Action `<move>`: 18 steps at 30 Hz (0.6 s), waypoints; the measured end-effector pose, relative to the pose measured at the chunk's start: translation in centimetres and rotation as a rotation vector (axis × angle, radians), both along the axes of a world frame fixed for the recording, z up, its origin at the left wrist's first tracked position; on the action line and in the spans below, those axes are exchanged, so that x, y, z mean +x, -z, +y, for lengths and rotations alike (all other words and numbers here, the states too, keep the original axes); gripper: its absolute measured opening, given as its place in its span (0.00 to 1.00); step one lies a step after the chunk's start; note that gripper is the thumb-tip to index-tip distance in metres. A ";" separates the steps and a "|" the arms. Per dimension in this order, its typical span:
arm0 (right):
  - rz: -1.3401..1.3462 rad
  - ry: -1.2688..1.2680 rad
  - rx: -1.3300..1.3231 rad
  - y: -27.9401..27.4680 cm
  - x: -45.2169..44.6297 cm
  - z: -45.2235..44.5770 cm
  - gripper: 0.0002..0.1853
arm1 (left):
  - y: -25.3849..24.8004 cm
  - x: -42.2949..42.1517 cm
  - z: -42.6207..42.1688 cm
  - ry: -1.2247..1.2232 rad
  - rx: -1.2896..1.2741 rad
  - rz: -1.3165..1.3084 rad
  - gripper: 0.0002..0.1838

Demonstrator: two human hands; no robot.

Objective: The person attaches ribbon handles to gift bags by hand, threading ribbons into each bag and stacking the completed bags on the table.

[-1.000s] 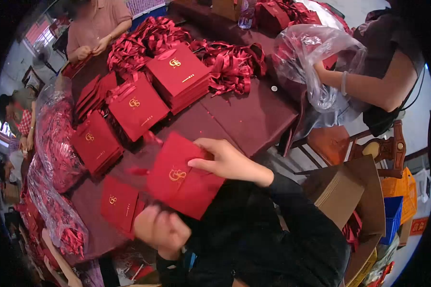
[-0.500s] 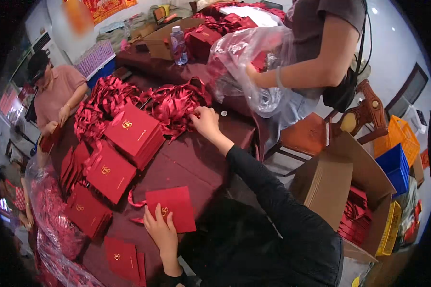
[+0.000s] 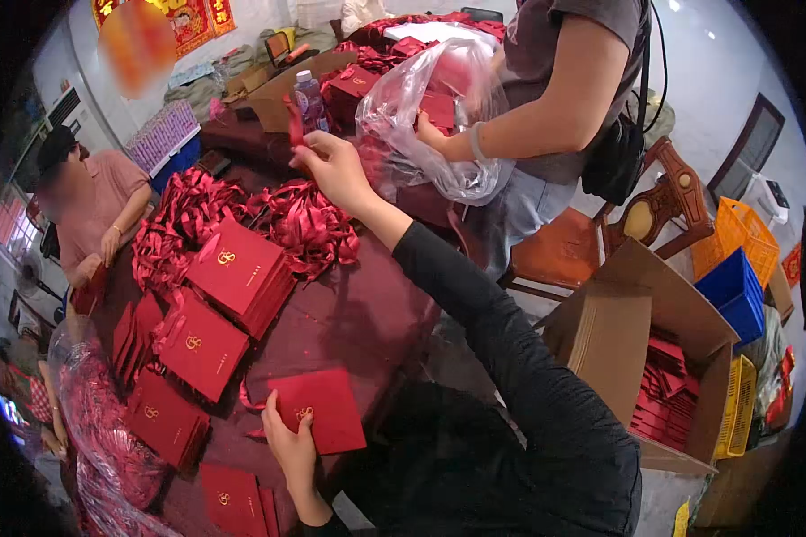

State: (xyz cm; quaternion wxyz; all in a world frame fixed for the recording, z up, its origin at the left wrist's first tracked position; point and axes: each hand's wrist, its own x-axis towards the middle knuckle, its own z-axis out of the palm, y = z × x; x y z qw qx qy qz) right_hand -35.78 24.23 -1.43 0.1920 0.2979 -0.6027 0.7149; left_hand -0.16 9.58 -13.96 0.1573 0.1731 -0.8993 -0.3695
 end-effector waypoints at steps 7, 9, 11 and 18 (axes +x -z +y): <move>0.106 0.056 -0.455 -11.3 -0.3 -2.7 0.07 | 0.3 0.2 -0.3 0.028 -0.032 0.022 0.36; 0.319 0.133 -0.445 -14.9 1.8 -2.3 0.07 | 0.0 0.3 -0.2 0.033 0.010 0.030 0.36; 0.528 0.083 -0.551 -17.6 2.4 -4.4 0.07 | -0.1 0.3 -0.2 0.018 0.034 0.003 0.37; 0.478 -0.582 0.459 -9.1 18.7 -5.3 0.12 | 1.2 0.8 -1.4 0.107 0.037 0.052 0.33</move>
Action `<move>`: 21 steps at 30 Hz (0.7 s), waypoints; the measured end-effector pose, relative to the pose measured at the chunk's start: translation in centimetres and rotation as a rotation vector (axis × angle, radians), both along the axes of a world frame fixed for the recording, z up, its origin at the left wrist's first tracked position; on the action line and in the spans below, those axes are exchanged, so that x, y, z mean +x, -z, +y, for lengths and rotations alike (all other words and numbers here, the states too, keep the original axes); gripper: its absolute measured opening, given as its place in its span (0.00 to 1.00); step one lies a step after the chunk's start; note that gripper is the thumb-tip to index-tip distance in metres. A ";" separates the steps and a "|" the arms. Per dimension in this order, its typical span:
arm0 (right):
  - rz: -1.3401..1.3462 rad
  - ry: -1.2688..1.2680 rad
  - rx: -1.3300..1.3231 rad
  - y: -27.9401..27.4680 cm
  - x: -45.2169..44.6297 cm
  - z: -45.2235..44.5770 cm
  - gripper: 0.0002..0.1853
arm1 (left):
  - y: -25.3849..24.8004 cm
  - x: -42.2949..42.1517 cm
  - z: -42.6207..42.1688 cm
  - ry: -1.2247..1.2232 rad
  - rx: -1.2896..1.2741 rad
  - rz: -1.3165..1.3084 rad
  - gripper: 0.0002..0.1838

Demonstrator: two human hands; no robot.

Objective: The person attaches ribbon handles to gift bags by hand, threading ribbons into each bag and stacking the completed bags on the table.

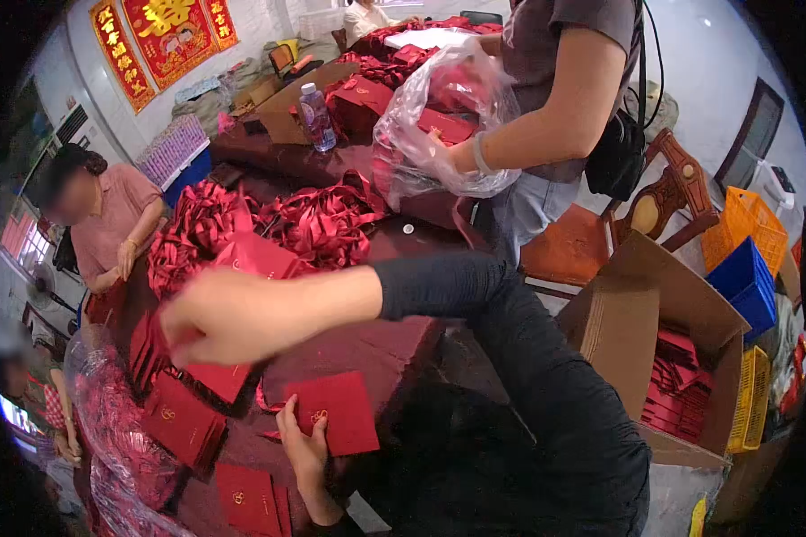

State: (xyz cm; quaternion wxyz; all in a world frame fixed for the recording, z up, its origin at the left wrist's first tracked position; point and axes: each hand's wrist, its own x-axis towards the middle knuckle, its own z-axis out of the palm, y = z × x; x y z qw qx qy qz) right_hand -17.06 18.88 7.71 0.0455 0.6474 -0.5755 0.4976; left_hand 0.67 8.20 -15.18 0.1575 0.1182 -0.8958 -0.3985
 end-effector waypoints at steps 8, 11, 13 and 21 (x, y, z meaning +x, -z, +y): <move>-0.536 -0.015 0.727 19.4 3.5 0.6 0.09 | 3.0 1.4 -2.1 -0.086 -0.220 -0.149 0.25; -0.781 -0.143 0.713 22.6 4.7 0.0 0.08 | 1.6 0.4 -1.2 -0.017 0.534 0.105 0.20; -0.800 -0.155 0.711 23.6 5.7 -0.6 0.08 | 2.0 0.4 -1.5 -0.025 0.484 0.074 0.20; -0.537 -0.242 0.832 21.7 5.7 -0.2 0.15 | 2.0 0.9 -1.3 -0.075 0.320 0.045 0.20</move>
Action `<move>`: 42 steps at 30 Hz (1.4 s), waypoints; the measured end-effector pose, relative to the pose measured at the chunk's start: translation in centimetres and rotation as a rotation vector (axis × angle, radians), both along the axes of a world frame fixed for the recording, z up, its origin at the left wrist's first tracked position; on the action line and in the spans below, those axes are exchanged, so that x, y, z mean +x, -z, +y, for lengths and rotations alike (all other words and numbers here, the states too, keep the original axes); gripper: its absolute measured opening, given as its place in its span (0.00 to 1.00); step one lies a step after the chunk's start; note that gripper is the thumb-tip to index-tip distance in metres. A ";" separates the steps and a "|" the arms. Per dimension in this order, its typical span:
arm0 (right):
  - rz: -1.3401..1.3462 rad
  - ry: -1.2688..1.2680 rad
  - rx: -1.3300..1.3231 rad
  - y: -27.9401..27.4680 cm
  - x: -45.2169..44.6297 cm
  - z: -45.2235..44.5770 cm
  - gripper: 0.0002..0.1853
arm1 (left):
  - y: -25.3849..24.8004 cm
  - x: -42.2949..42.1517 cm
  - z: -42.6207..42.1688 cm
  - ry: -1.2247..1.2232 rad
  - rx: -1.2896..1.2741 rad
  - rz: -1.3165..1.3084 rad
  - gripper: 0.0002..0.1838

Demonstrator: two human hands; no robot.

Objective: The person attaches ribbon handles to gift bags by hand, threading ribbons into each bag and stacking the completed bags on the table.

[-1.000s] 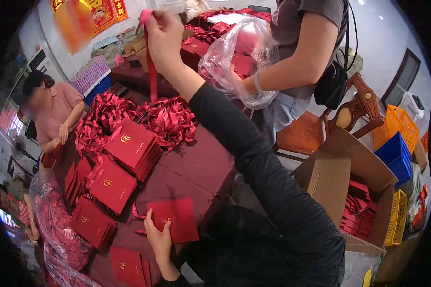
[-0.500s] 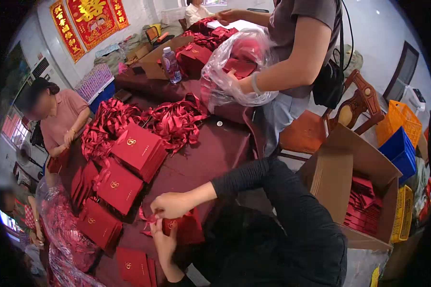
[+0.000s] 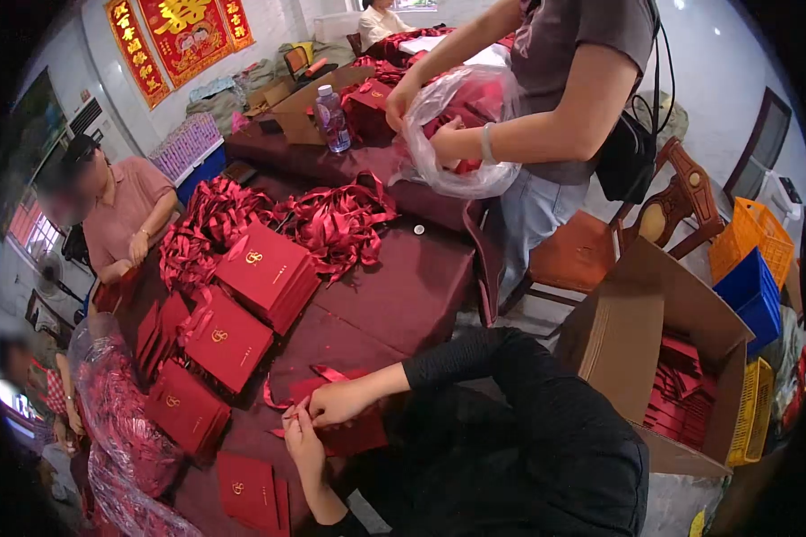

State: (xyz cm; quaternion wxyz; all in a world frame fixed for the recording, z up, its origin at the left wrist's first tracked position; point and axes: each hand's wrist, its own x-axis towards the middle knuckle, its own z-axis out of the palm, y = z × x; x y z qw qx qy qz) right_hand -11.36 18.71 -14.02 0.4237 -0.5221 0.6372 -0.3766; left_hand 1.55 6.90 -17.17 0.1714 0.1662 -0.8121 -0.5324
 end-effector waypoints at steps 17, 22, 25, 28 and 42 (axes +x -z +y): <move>0.394 0.297 -0.217 -2.8 -3.2 3.9 0.16 | -0.6 0.2 0.9 -0.047 -0.118 -0.011 0.18; 0.368 0.399 -0.216 -3.0 -4.8 6.7 0.18 | -0.1 0.3 0.7 -0.045 -0.129 -0.017 0.18; 0.384 0.507 -0.151 -4.3 -5.8 9.1 0.18 | -0.8 0.3 1.0 -0.036 -0.117 -0.019 0.18; 0.356 0.582 -0.126 -4.8 -7.1 11.4 0.18 | -0.9 0.3 1.0 -0.025 -0.113 -0.003 0.18; 0.989 1.576 -0.488 -11.9 -24.7 27.2 0.12 | -0.9 0.6 1.1 -0.031 -0.122 -0.048 0.18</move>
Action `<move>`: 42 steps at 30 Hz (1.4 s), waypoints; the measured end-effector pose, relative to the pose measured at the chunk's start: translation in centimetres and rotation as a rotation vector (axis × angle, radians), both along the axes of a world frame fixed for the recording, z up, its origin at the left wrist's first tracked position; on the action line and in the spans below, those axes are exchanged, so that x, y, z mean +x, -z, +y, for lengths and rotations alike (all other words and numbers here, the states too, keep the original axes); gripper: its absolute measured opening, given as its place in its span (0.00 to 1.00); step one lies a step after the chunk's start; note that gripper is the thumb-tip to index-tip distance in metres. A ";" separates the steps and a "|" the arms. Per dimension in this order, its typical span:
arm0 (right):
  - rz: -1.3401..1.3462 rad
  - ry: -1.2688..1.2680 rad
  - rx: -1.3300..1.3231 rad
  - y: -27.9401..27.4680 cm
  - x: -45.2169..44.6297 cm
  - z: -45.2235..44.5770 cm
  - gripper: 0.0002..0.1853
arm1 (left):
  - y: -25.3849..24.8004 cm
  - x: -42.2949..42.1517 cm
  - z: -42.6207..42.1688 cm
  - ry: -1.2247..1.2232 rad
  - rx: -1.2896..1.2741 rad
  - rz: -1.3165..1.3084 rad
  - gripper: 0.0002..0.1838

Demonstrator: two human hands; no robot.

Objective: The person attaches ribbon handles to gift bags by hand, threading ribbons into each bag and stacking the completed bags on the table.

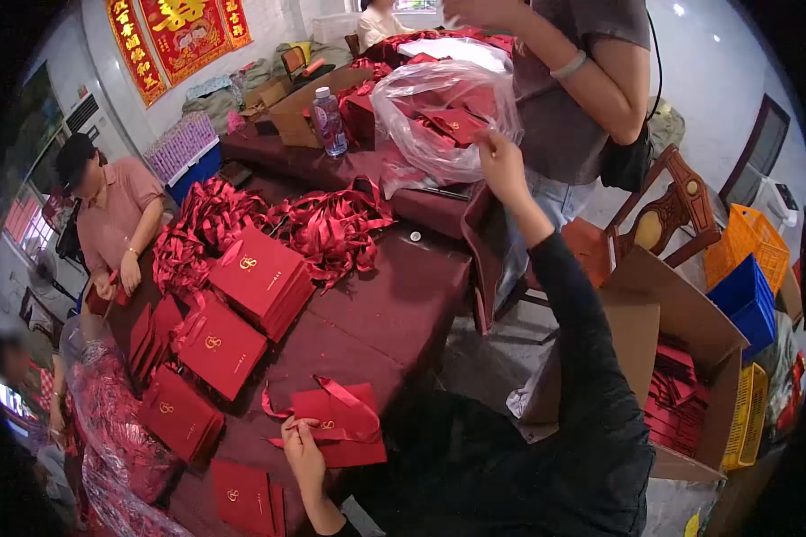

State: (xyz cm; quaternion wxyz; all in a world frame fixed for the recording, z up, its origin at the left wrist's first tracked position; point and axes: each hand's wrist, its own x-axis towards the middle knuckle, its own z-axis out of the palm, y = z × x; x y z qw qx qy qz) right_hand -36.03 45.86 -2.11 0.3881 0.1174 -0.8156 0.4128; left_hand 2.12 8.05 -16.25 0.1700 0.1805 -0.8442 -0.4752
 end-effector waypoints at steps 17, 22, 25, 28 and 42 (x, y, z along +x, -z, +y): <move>0.302 0.837 0.892 -8.9 -8.7 7.1 0.14 | -0.4 0.3 0.2 -0.002 -0.069 -0.106 0.20; 0.253 0.832 0.885 -9.2 -8.7 8.6 0.12 | 0.7 0.4 -0.4 -0.035 0.014 -0.144 0.20; 0.052 0.612 0.747 -9.7 -8.9 6.9 0.10 | -0.1 0.3 0.4 -0.028 -0.057 -0.097 0.20; 0.029 -0.200 0.742 -7.5 -9.8 4.4 0.13 | -0.6 0.1 0.9 -0.045 -0.030 -0.100 0.19; -0.431 0.210 0.671 1.8 -21.2 1.9 0.20 | -0.3 0.7 0.3 -0.010 -0.097 -0.125 0.19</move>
